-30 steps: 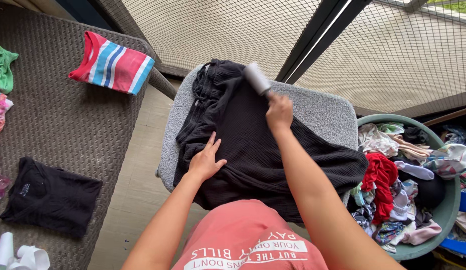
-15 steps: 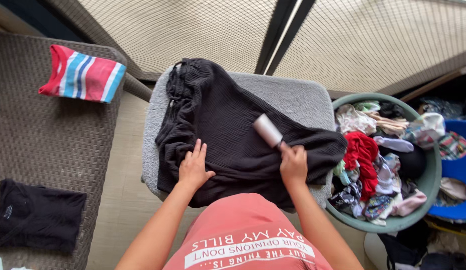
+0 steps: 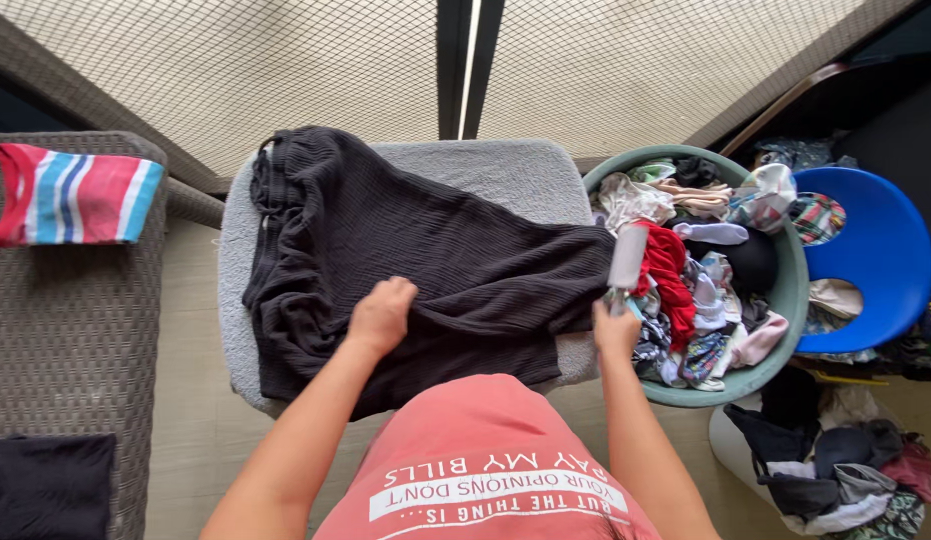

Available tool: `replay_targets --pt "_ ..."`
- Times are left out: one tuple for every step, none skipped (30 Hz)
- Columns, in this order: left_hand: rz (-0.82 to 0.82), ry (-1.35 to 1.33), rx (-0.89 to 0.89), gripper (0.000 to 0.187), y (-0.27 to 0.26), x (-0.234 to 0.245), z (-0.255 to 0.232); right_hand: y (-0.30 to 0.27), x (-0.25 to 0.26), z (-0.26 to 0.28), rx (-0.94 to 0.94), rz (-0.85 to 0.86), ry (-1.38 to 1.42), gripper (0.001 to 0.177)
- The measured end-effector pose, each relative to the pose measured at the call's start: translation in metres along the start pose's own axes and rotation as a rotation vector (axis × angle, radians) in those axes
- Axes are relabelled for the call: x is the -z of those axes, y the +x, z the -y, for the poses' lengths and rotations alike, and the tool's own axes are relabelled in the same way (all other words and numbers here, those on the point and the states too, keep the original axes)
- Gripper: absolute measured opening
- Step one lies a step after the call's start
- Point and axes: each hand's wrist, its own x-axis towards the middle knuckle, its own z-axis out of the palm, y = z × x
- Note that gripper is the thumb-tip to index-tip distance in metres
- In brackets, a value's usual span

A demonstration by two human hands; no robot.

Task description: The person uses a lint roller to clean a black garment laid on a chair. They roll the sticky surface over the fabric, peel off the used sheet, and continue rolling until the garment is clean. Finally, they fold the garment and place it on a nearby table.

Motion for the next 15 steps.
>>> replay_targets --pt "0.030 0.032 0.098 0.024 0.003 0.005 0.006 -0.004 0.002 -0.011 -0.020 0.044 -0.034 0.045" --pt "0.061 0.065 0.200 0.019 0.004 0.011 0.013 -0.005 0.000 -0.016 -0.046 0.066 0.007 0.045" --pt "0.059 0.074 0.198 0.016 0.006 0.018 0.018 -0.010 -0.004 -0.017 -0.072 0.089 0.049 0.045" --pt "0.056 0.086 0.199 0.014 0.008 0.027 0.023 -0.012 -0.008 -0.017 -0.096 0.114 0.092 0.046" --pt "0.052 0.097 0.200 0.013 0.011 0.034 0.022 -0.008 -0.008 -0.016 -0.052 0.062 0.084 0.041" --pt "0.149 0.055 0.191 0.025 0.015 0.042 0.020 -0.002 -0.010 -0.012 -0.007 0.010 0.080 0.037" --pt "0.245 0.012 0.184 0.040 0.015 0.053 0.020 0.002 -0.012 -0.007 0.038 -0.042 0.076 0.034" --pt "0.340 -0.032 0.176 0.054 0.017 0.060 0.019 0.007 -0.010 0.002 -0.003 0.004 0.131 0.034" --pt "0.391 0.029 0.159 0.051 0.019 0.064 0.017 0.010 -0.004 0.015 -0.043 0.050 0.184 0.034" --pt "0.443 0.088 0.145 0.048 0.019 0.065 0.016 0.007 0.003 0.027 -0.083 0.100 0.236 0.035" --pt "0.495 0.148 0.132 0.045 0.017 0.063 0.017 0.000 0.013 0.036 0.064 0.074 0.157 0.040" --pt "0.414 0.164 0.230 0.037 0.017 0.060 0.021 -0.008 0.019 0.045 0.213 0.049 0.082 0.045" --pt "0.333 0.179 0.327 0.030 0.018 0.055 0.025 -0.018 0.024 0.053 0.362 0.022 0.005 0.051" --pt "0.250 0.192 0.422 0.026 0.022 0.050 0.030 -0.033 0.024 0.057 0.301 0.118 -0.064 0.060" --pt "0.129 0.121 0.510 0.030 0.028 0.047 0.037 -0.048 0.022 0.057 0.238 0.213 -0.134 0.071"
